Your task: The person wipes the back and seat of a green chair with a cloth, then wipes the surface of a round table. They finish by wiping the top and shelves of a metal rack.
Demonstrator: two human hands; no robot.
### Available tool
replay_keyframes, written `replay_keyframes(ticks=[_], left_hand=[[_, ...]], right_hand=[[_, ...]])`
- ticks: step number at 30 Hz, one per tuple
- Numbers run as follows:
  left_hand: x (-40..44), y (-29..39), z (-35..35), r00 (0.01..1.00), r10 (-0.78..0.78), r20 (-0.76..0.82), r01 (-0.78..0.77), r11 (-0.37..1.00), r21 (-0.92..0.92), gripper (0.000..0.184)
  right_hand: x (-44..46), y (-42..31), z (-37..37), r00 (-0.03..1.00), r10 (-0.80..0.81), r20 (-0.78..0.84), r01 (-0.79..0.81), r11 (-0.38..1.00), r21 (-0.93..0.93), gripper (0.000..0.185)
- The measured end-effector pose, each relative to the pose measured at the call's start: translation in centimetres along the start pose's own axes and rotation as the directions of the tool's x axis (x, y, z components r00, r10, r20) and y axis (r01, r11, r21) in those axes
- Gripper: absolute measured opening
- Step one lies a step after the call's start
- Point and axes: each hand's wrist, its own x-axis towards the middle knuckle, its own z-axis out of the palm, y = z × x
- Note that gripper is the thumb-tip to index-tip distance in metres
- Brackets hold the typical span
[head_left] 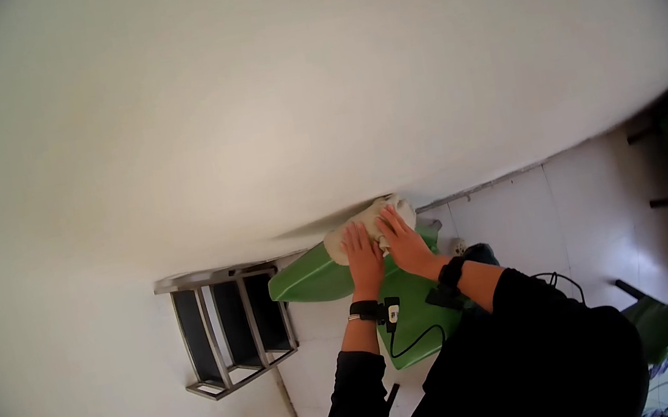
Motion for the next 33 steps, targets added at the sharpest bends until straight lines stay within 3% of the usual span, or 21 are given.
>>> replay_keyframes(ticks=[1,5,7,8,10,13,17,19,20,23,26,29,32,33], left_hand=[[-0.2,-0.1,0.2,1.0,0.03,0.005,-0.03,0.997,0.075,0.043],[2.5,-1.7,0.4,0.99,-0.007,0.144,-0.001,0.998,0.057,0.042],[4.1,-0.3,-2.4,0.923,-0.165,0.348,0.211,0.972,-0.099,0.044],[3.6,-0.1,-2.0,0.92,-0.167,0.354,0.215,0.971,-0.101,0.044],[2.1,0.2,-1.4,0.983,-0.105,0.147,0.124,0.984,-0.127,0.048],[-0.2,1.7,-2.2,0.991,-0.084,0.107,0.1,0.984,-0.15,0.053],[0.0,2.0,-2.4,0.98,-0.114,0.162,0.143,0.972,-0.187,0.055],[0.5,1.9,-2.2,0.988,-0.114,0.102,0.135,0.963,-0.233,0.055],[0.7,1.8,-2.2,0.988,-0.12,0.102,0.141,0.962,-0.233,0.055],[0.7,1.7,-2.3,0.98,-0.142,0.14,0.172,0.958,-0.232,0.055],[0.0,1.7,-2.3,0.977,-0.145,0.157,0.171,0.97,-0.172,0.055],[-0.2,1.4,-2.4,0.982,-0.118,0.149,0.13,0.989,-0.072,0.056],[0.9,0.1,-2.9,0.981,-0.084,0.176,0.083,0.996,0.017,0.056],[1.4,-0.4,-3.0,0.971,-0.125,0.202,0.123,0.992,0.02,0.056]], right_hand=[[0.1,0.0,-0.3,1.0,-0.021,-0.009,0.021,0.998,0.059,0.057],[2.1,2.6,1.4,0.999,0.006,0.052,-0.013,0.991,0.135,0.058],[2.3,2.2,1.0,0.999,0.025,0.043,-0.033,0.981,0.191,0.059],[1.8,2.0,1.0,0.998,0.031,0.05,-0.04,0.981,0.191,0.059],[0.5,1.0,1.1,0.998,0.056,0.001,-0.056,0.987,0.153,0.06],[-0.3,0.1,-0.1,0.998,0.031,0.05,-0.038,0.987,0.157,0.061],[1.1,1.4,0.9,1.0,0.001,-0.013,0.001,0.984,0.176,0.061],[2.3,2.1,1.0,0.989,0.128,0.072,-0.145,0.928,0.344,0.062],[2.3,2.1,1.1,0.989,0.126,0.077,-0.145,0.927,0.345,0.062],[1.8,0.8,-0.1,0.993,0.093,0.073,-0.108,0.965,0.239,0.061],[0.1,-0.6,-0.3,0.997,0.067,-0.035,-0.059,0.978,0.198,0.061],[-0.4,-0.6,-0.6,0.997,0.053,0.059,-0.06,0.989,0.133,0.057],[0.8,0.4,0.6,0.999,-0.028,-0.022,0.03,0.997,0.076,0.056],[1.5,0.6,0.5,0.996,-0.075,-0.044,0.074,0.997,-0.017,0.05]])
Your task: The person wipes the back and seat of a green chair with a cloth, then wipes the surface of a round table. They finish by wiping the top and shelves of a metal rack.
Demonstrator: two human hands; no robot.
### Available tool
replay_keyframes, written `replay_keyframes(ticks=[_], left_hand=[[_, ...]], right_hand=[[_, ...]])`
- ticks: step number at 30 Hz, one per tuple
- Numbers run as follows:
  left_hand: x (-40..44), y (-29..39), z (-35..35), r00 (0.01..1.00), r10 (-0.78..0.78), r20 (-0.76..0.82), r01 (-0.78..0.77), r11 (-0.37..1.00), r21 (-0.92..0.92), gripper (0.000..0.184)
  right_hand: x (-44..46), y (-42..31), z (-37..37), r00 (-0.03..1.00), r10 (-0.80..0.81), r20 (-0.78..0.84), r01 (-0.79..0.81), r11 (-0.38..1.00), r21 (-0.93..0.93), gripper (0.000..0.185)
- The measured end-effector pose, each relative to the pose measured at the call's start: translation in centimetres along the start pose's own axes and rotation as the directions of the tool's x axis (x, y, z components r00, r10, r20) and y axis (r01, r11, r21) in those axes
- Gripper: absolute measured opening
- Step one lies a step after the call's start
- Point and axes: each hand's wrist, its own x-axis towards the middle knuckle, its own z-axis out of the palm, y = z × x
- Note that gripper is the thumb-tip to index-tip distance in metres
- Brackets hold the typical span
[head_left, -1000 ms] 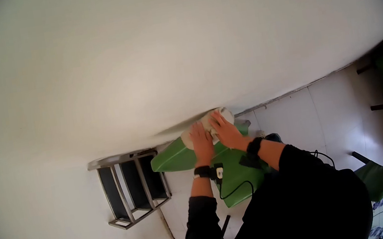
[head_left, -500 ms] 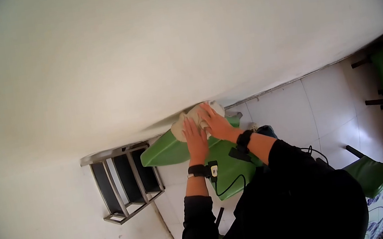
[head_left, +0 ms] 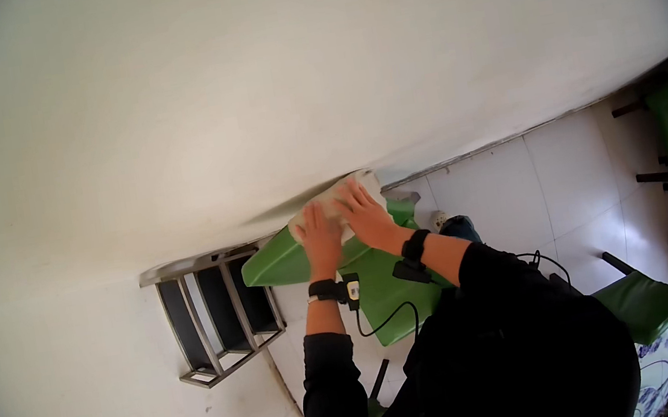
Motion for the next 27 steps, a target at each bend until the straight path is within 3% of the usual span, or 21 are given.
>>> replay_keyframes(ticks=[2,4,8,11,13,14,15,16,17,22,24,25,27], left_hand=[[0.3,-0.7,-0.2,0.999,-0.037,0.028,0.037,0.999,-0.002,0.056],[0.3,-1.1,-0.4,0.997,-0.054,0.059,0.056,0.998,-0.034,0.056],[-1.0,-1.2,0.7,0.999,0.004,-0.054,-0.004,1.0,-0.007,0.057],[-0.9,-0.4,0.4,0.996,-0.067,-0.055,0.059,0.989,-0.132,0.053],[0.6,0.9,1.1,0.996,0.093,-0.005,-0.093,0.987,-0.13,0.05],[1.3,1.6,1.9,0.997,0.08,-0.01,-0.08,0.988,-0.135,0.05],[2.0,2.3,3.0,0.987,0.161,-0.028,-0.164,0.979,-0.119,0.049],[2.6,3.2,3.5,0.969,0.241,-0.046,-0.244,0.964,-0.101,0.048],[2.6,3.8,3.6,0.972,0.226,-0.057,-0.231,0.967,-0.108,0.048],[2.3,5.0,2.2,0.976,0.178,-0.129,-0.188,0.979,-0.077,0.048],[2.0,4.1,1.5,0.985,0.116,-0.125,-0.131,0.984,-0.118,0.046],[2.2,3.3,1.0,0.991,0.07,-0.113,-0.088,0.984,-0.156,0.045],[1.4,0.8,1.6,0.989,0.053,-0.139,-0.069,0.991,-0.119,0.043]], right_hand=[[0.7,-0.2,0.1,0.999,-0.045,-0.022,0.043,0.995,-0.093,0.045],[1.2,-1.1,-0.7,0.984,-0.054,0.169,0.089,0.975,-0.203,0.048],[1.4,-1.1,-0.9,0.99,-0.1,0.102,0.12,0.97,-0.212,0.047],[1.1,-0.1,-0.6,0.975,-0.157,0.16,0.177,0.977,-0.118,0.048],[-0.3,0.8,0.6,0.999,0.03,-0.032,-0.026,0.995,0.093,0.049],[-1.4,1.4,0.7,0.996,0.075,-0.037,-0.061,0.955,0.291,0.048],[-2.1,1.8,1.4,0.998,0.064,-0.025,-0.054,0.956,0.287,0.048],[-2.7,2.6,2.8,0.967,0.25,-0.041,-0.217,0.902,0.374,0.051],[-3.4,3.4,4.0,0.903,0.427,-0.041,-0.363,0.812,0.456,0.053],[-3.3,3.4,3.7,0.926,0.377,0.032,-0.362,0.858,0.364,0.053],[-1.6,1.6,1.5,0.862,0.492,0.125,-0.463,0.661,0.59,0.051],[-0.8,1.1,1.2,0.867,0.483,0.122,-0.455,0.668,0.588,0.051],[-0.1,0.1,0.9,0.975,0.18,-0.134,-0.142,0.957,0.253,0.052]])
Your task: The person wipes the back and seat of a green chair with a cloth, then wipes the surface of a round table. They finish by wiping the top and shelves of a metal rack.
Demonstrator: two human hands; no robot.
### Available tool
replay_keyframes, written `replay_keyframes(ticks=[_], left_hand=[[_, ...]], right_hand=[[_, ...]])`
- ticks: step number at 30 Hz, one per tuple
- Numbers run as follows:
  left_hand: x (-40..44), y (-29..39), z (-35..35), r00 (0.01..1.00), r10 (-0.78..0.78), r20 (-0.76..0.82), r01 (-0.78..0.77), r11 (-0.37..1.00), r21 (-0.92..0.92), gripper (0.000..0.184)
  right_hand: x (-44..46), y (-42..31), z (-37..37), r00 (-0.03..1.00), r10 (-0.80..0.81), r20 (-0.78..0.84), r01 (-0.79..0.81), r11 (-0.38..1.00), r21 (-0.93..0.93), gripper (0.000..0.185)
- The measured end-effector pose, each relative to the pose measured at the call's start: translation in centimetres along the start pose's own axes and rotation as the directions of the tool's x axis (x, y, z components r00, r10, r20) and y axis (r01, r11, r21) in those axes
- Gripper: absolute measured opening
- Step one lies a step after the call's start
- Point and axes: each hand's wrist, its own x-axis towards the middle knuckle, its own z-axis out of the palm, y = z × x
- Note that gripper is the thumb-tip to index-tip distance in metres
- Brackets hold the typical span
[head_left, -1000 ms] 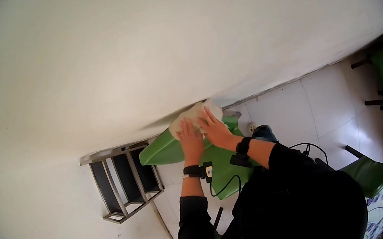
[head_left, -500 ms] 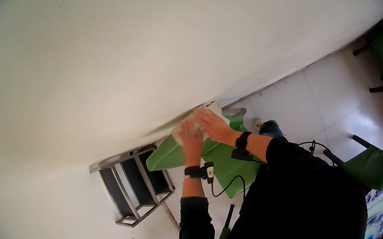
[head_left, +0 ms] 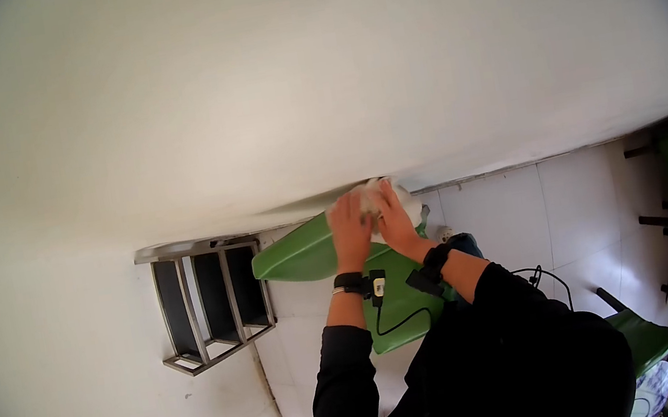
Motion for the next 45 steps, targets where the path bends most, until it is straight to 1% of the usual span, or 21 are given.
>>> replay_keyframes(ticks=[1,2,3,4,7,9,10,12,17,19,21,24,26,28,30,32,35,38,41,43,45], left_hand=[[-0.5,-1.1,-0.2,1.0,-0.012,-0.024,0.012,0.999,0.038,0.04],[-1.0,-2.3,-0.5,0.999,-0.014,-0.03,0.015,0.999,0.04,0.04],[-1.6,-3.4,-1.2,0.996,-0.042,-0.078,0.045,0.998,0.047,0.039],[-2.1,-4.3,-1.9,0.989,-0.074,-0.126,0.081,0.995,0.053,0.037],[-3.0,-6.3,-3.1,0.983,-0.133,-0.129,0.14,0.989,0.048,0.035],[-3.4,-7.2,-3.3,0.976,-0.155,-0.15,0.166,0.984,0.062,0.034],[-3.6,-7.9,-3.5,0.974,-0.16,-0.16,0.173,0.982,0.07,0.033],[-3.7,-8.7,-3.5,0.97,-0.168,-0.174,0.186,0.979,0.089,0.032],[-4.8,-10.8,-4.2,0.951,-0.198,-0.238,0.225,0.97,0.091,0.031],[-5.2,-11.4,-4.8,0.949,-0.26,-0.176,0.277,0.958,0.079,0.031],[-5.9,-12.2,-5.3,0.94,-0.27,-0.209,0.289,0.955,0.062,0.029],[-6.7,-13.6,-5.7,0.922,-0.286,-0.26,0.311,0.948,0.061,0.027],[-7.5,-14.8,-5.9,0.915,-0.297,-0.272,0.328,0.941,0.078,0.028],[-8.1,-15.1,-5.8,0.889,-0.338,-0.309,0.373,0.926,0.059,0.029],[-8.5,-15.4,-5.9,0.869,-0.376,-0.321,0.407,0.913,0.034,0.03],[-8.9,-15.5,-6.0,0.844,-0.413,-0.343,0.444,0.896,0.011,0.03],[-8.9,-15.6,-5.9,0.797,-0.462,-0.389,0.494,0.869,-0.02,0.031],[-8.6,-15.4,-5.2,0.74,-0.516,-0.431,0.545,0.836,-0.063,0.03],[-8.5,-15.3,-4.9,0.704,-0.536,-0.466,0.578,0.814,-0.063,0.03],[-8.4,-14.8,-5.0,0.677,-0.527,-0.514,0.58,0.812,-0.07,0.031],[-8.5,-14.1,-4.9,0.661,-0.539,-0.522,0.593,0.801,-0.076,0.031]], right_hand=[[0.4,-0.3,0.4,1.0,-0.005,0.0,0.005,1.0,0.001,0.052],[1.0,-0.7,0.9,0.977,-0.125,0.176,0.141,0.987,-0.081,0.05],[1.6,-1.2,1.4,0.907,-0.224,0.355,0.288,0.948,-0.137,0.049],[2.3,-2.5,1.4,0.902,-0.233,0.363,0.298,0.945,-0.133,0.049],[3.4,-4.5,1.7,0.855,-0.294,0.428,0.379,0.916,-0.128,0.048],[3.7,-4.2,3.2,0.783,-0.375,0.496,0.565,0.761,-0.317,0.051],[3.9,-4.3,4.2,0.772,-0.389,0.503,0.581,0.754,-0.308,0.051],[4.3,-4.4,5.4,0.769,-0.372,0.52,0.595,0.714,-0.37,0.052],[4.8,-4.8,8.0,0.714,-0.43,0.553,0.65,0.7,-0.295,0.052],[5.0,-5.2,8.9,0.696,-0.447,0.562,0.669,0.689,-0.279,0.051],[5.2,-5.9,9.9,0.682,-0.426,0.595,0.654,0.719,-0.235,0.051],[5.4,-7.0,11.0,0.646,-0.483,0.591,0.678,0.719,-0.153,0.051],[5.2,-7.7,12.3,0.621,-0.49,0.612,0.71,0.683,-0.174,0.051],[5.1,-7.8,13.3,0.592,-0.491,0.639,0.741,0.644,-0.192,0.052],[5.1,-8.0,14.2,0.591,-0.585,0.556,0.779,0.592,-0.206,0.047],[4.9,-8.4,14.8,0.573,-0.56,0.599,0.782,0.593,-0.194,0.05],[5.1,-8.9,15.2,0.532,-0.53,0.661,0.815,0.533,-0.229,0.053],[5.1,-8.8,15.3,0.519,-0.492,0.699,0.809,0.546,-0.216,0.055],[5.2,-8.9,15.4,0.51,-0.525,0.682,0.827,0.517,-0.221,0.053],[5.2,-8.6,15.7,0.526,-0.589,0.614,0.843,0.458,-0.282,0.049],[5.3,-8.2,15.8,0.505,-0.62,0.601,0.853,0.464,-0.238,0.046]])
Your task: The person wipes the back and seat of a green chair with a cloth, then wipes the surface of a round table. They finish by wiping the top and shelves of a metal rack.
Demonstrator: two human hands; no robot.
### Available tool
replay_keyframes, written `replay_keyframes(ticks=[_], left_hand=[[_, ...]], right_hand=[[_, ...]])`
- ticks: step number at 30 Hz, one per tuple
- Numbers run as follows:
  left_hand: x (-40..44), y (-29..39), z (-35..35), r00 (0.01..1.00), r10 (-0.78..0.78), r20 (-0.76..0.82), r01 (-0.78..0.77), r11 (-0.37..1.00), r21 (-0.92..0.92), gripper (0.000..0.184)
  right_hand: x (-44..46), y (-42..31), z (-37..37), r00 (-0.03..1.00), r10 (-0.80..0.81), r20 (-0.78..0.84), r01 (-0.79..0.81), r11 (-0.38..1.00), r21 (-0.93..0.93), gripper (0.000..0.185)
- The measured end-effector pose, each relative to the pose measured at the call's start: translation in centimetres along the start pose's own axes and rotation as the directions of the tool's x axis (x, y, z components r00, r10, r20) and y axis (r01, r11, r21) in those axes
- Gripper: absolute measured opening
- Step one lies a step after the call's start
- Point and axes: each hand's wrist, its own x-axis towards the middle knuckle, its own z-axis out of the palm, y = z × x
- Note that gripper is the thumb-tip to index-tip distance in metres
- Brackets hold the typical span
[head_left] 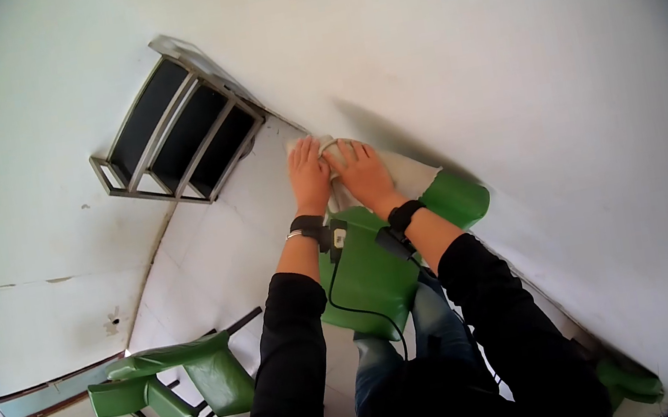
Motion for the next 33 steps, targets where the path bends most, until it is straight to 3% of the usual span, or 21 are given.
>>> replay_keyframes(ticks=[4,8,10,12,14,16,18,19,21,26,28,30,31,32,33], left_hand=[[-1.5,0.5,-0.3,0.996,0.047,-0.074,-0.045,0.998,0.031,0.034],[-4.1,0.5,-0.5,0.995,0.039,-0.09,-0.04,0.999,-0.003,0.035],[-6.7,0.3,-0.9,0.99,-0.104,0.096,0.114,0.988,-0.103,0.035],[-10.7,-0.2,-0.8,0.989,-0.06,0.136,0.085,0.979,-0.187,0.032],[-15.4,-0.2,-0.3,0.974,-0.112,0.195,0.151,0.969,-0.193,0.036],[-22.5,-0.9,1.5,0.836,-0.285,0.468,0.477,0.799,-0.367,0.043],[-29.1,-0.4,2.6,0.693,-0.363,0.623,0.695,0.568,-0.442,0.045],[-31.2,0.4,2.2,0.673,-0.387,0.63,0.718,0.544,-0.434,0.045],[-34.5,1.5,1.8,0.551,-0.448,0.704,0.825,0.419,-0.379,0.039],[-41.9,0.6,3.8,0.397,-0.49,0.776,0.91,0.32,-0.264,0.028],[-43.1,-0.6,4.9,0.343,-0.513,0.787,0.934,0.28,-0.224,0.025],[-44.6,-2.2,5.7,0.396,-0.547,0.737,0.849,0.523,-0.068,0.02],[-44.3,-3.0,5.5,0.383,-0.555,0.738,0.866,0.495,-0.077,0.02],[-44.0,-4.1,5.1,0.378,-0.503,0.777,0.815,0.579,-0.022,0.018],[-43.8,-5.3,5.0,0.369,-0.45,0.813,0.749,0.662,0.027,0.016]], right_hand=[[-0.1,0.3,-0.5,0.99,-0.074,-0.122,0.086,0.991,0.098,0.038],[-1.4,-0.4,-1.1,0.992,-0.107,-0.066,0.12,0.964,0.239,0.037],[-3.4,-1.8,-0.7,0.987,-0.142,-0.075,0.158,0.944,0.291,0.036],[-7.0,-4.0,1.1,0.989,-0.099,0.113,0.019,0.827,0.561,0.033],[-11.8,-7.0,2.2,0.912,0.092,0.4,-0.372,0.597,0.711,0.022],[-17.1,-8.8,4.9,0.875,0.16,0.458,-0.471,0.501,0.726,0.02],[-22.1,-10.2,7.2,0.803,0.16,0.575,-0.587,0.382,0.713,0.021],[-24.0,-10.8,7.5,0.789,0.138,0.598,-0.6,0.384,0.702,0.021],[-27.0,-11.8,8.2,0.615,0.056,0.786,-0.754,0.334,0.566,0.024],[-30.8,-13.3,10.0,0.595,-0.093,0.799,-0.666,0.5,0.554,0.024],[-30.3,-13.3,10.5,0.511,-0.08,0.856,-0.624,0.65,0.433,0.025],[-30.7,-13.0,11.4,0.422,-0.1,0.901,-0.56,0.753,0.345,0.027],[-30.8,-12.8,12.0,0.347,-0.106,0.932,-0.49,0.827,0.276,0.029],[-30.9,-12.6,12.8,0.311,-0.143,0.94,-0.373,0.891,0.259,0.03],[-30.8,-12.3,13.7,0.295,-0.152,0.943,-0.357,0.898,0.256,0.03]])
